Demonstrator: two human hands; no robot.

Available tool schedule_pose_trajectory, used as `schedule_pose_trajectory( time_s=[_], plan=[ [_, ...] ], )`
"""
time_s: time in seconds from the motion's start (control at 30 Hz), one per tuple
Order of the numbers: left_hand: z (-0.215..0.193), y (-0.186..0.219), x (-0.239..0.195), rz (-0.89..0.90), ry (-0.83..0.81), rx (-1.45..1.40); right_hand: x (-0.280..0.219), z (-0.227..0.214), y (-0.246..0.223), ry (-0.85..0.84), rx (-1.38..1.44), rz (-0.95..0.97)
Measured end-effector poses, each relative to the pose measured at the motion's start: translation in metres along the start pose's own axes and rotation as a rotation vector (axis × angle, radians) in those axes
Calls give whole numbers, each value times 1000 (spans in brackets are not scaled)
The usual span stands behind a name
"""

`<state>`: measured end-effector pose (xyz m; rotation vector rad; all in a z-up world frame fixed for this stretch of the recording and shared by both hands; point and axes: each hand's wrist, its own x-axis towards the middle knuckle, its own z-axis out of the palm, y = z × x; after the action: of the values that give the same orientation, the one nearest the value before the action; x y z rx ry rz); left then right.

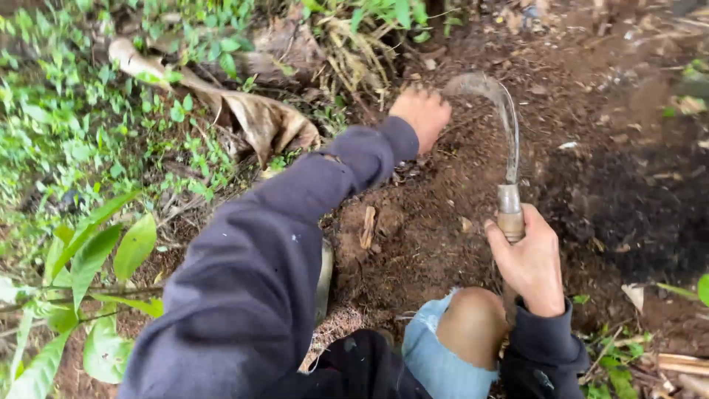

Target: The person uses a sickle to cut and remove weeds and debris from around a small plant in a garden. They repeatedly strike the ground and pull away cut vegetation by hand, clearing the area around the plant.

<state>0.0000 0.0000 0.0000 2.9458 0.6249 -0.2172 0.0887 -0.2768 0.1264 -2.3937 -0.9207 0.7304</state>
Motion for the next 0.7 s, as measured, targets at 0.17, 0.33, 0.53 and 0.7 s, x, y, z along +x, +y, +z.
schedule_pose_trajectory(
  time_s=[0.17,0.33,0.53,0.7],
  plan=[
    [15,-103,-23,-187,92,-200,25,30,-68,-80,-63,-43],
    [50,-193,-59,-350,346,-501,43,49,-125,-142,-181,-19],
    [81,-216,-95,-138,377,-593,41,68,-190,-177,-241,16],
    [90,-223,-124,-126,477,-427,16,82,-189,-111,-198,-223]
  ],
)
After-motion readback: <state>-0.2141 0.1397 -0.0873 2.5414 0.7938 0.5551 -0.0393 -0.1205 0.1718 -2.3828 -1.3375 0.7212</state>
